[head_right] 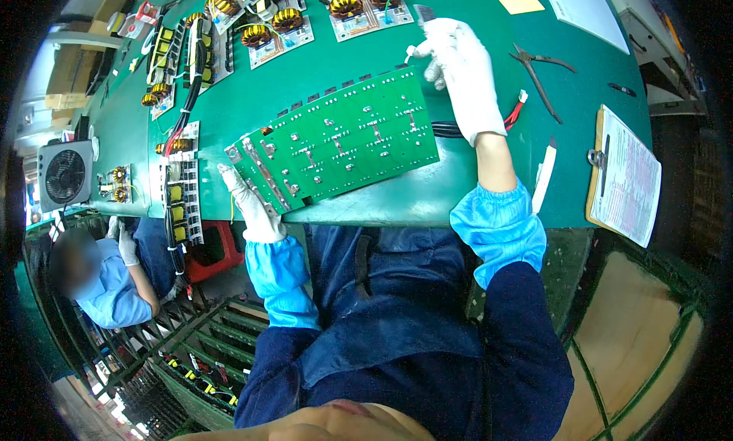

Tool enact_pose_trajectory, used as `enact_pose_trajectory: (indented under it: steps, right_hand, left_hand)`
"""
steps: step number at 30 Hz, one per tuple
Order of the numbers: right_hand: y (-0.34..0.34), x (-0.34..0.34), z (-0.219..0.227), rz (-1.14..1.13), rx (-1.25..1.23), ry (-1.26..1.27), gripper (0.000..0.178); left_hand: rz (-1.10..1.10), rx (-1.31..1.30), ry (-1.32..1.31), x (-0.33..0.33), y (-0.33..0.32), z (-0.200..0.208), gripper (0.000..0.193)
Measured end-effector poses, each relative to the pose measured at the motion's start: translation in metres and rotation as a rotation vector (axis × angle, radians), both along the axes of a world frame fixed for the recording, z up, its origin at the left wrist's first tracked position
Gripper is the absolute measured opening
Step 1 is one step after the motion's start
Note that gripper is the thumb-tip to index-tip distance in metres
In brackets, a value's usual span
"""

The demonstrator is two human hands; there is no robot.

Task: Assembling electronic components onto a circuit board and installing the finished units into a testing or storage rack.

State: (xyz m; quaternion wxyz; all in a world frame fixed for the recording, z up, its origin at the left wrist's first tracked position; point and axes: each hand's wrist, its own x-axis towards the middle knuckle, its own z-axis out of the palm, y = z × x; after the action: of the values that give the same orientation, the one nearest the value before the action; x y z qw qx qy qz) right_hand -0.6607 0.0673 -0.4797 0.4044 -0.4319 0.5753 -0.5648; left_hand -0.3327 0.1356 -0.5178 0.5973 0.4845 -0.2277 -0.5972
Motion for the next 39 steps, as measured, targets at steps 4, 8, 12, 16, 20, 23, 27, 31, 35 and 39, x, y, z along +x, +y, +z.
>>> enact_pose_trajectory:
  steps: [4, 8, 12, 16, 20, 23, 27, 31, 35, 39]
  right_hand:
    - [0.002, 0.009, -0.004, 0.08, 0.065, -0.139, 0.029]
    - [0.005, 0.011, -0.004, 0.126, 0.053, -0.099, 0.03]
    - [0.001, 0.009, -0.01, 0.129, 0.025, -0.116, 0.03]
    - [0.005, 0.012, -0.006, 0.169, 0.065, -0.11, 0.029]
    - [0.005, 0.011, -0.011, 0.144, 0.006, -0.12, 0.028]
    - [0.003, 0.013, -0.011, 0.154, 0.008, -0.146, 0.028]
    - [0.001, 0.012, -0.009, 0.143, 0.07, -0.128, 0.028]
    - [-0.001, 0.009, -0.015, 0.12, 0.039, -0.063, 0.028]
    - [0.0, 0.009, -0.013, 0.149, 0.049, -0.098, 0.026]
    - [-0.001, 0.008, -0.014, 0.159, 0.026, -0.066, 0.026]
  left_hand:
    - [-0.024, 0.023, -0.007, 0.004, 0.001, 0.0, 0.083]
    - [-0.01, 0.0, -0.014, 0.002, -0.001, 0.002, 0.083]
    - [-0.022, 0.013, -0.027, 0.001, -0.001, 0.002, 0.082]
    - [-0.021, 0.026, -0.023, 0.003, 0.0, 0.005, 0.081]
    - [-0.048, 0.022, 0.006, -0.001, 0.0, 0.007, 0.081]
    - [-0.043, 0.016, 0.002, 0.002, 0.001, 0.01, 0.08]
    - [-0.029, -0.012, -0.026, -0.003, 0.001, 0.011, 0.076]
    - [0.058, 0.018, -0.032, -0.008, 0.002, 0.016, 0.069]
    - [-0.039, -0.016, -0.019, 0.001, 0.0, 0.007, 0.071]
    - [-0.048, -0.018, -0.003, 0.001, 0.003, 0.009, 0.074]
